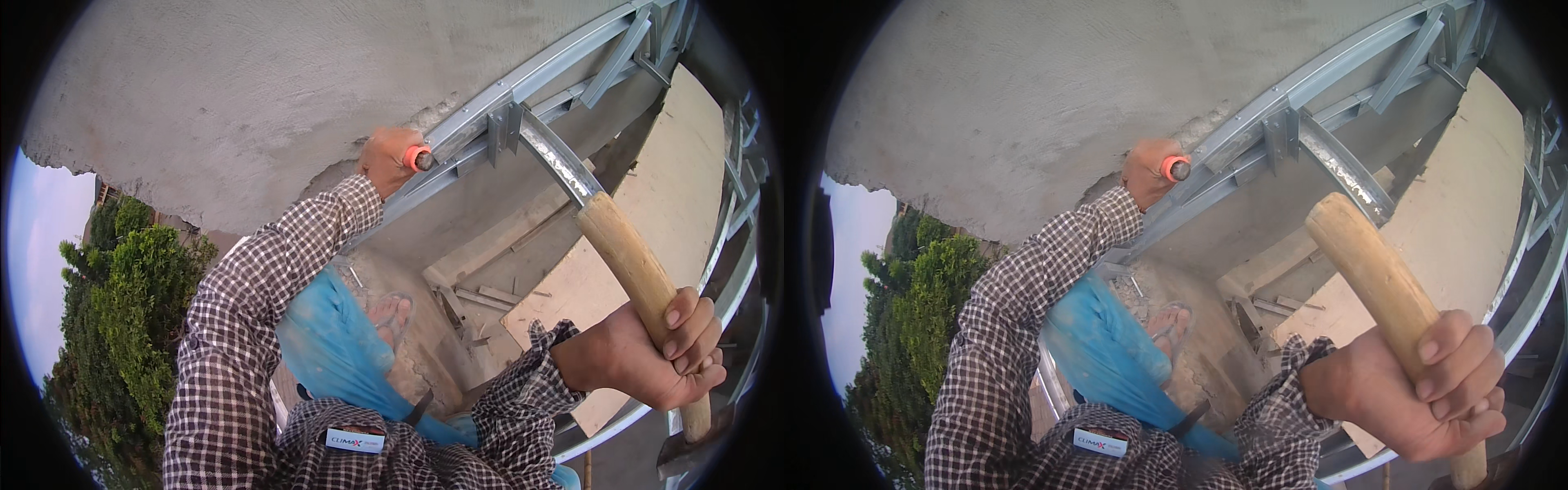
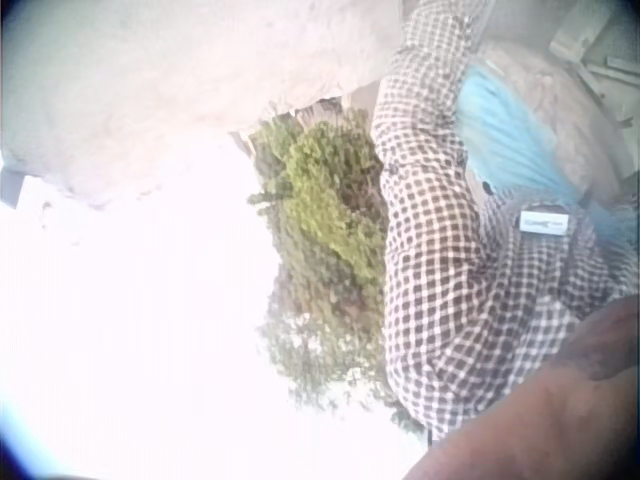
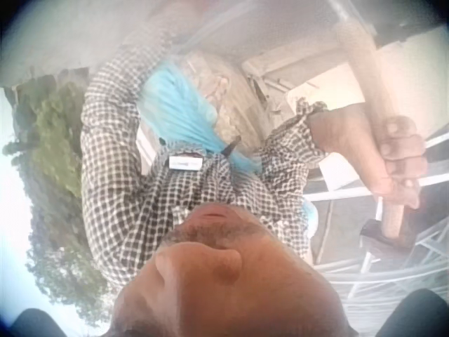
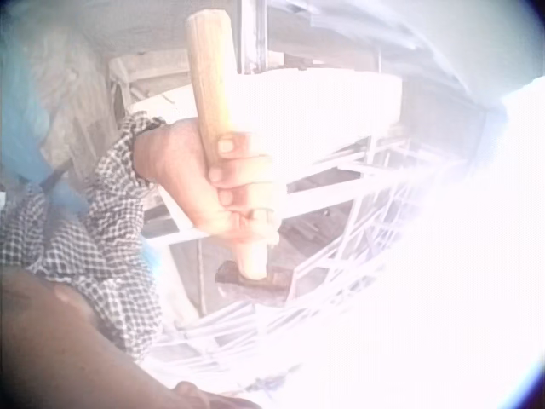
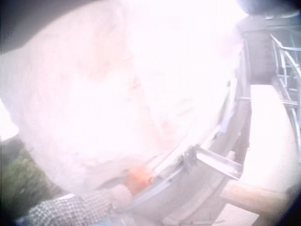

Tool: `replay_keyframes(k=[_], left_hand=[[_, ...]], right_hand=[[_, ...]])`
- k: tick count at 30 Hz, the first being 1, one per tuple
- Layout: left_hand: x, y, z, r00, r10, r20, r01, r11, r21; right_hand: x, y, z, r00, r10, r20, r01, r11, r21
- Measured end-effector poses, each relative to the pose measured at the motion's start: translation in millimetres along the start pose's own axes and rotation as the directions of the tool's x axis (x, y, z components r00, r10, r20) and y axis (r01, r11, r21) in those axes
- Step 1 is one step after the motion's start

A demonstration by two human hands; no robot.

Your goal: The person positions a metal frame on a roof structure, then places a large board onto the frame. They use a hammer and a punch tool to secure the board to the frame by repeatedly striking the punch.

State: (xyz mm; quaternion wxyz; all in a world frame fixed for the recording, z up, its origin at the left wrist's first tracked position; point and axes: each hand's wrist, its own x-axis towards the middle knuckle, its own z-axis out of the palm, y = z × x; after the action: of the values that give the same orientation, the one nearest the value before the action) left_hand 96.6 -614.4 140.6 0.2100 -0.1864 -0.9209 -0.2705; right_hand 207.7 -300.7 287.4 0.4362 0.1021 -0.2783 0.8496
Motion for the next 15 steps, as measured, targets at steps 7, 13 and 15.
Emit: replay_keyframes(k=[7, 13, 15], left_hand=[[-3, 3, -6, 0.991, 0.11, -0.08, -0.101, 0.989, 0.112], [-12, -10, -11, 0.998, 0.005, -0.068, 0.001, 0.997, 0.082], [0, -3, -4, 0.999, 0.008, -0.042, -0.007, 1.0, 0.016]], right_hand=[[-176, 104, -35, 0.366, 0.93, -0.048, -0.771, 0.273, -0.576], [-69, 46, -1, 0.899, 0.432, 0.07, -0.417, 0.894, -0.162], [3, 14, 2, 0.996, 0.064, 0.062, -0.061, 0.997, -0.042]])
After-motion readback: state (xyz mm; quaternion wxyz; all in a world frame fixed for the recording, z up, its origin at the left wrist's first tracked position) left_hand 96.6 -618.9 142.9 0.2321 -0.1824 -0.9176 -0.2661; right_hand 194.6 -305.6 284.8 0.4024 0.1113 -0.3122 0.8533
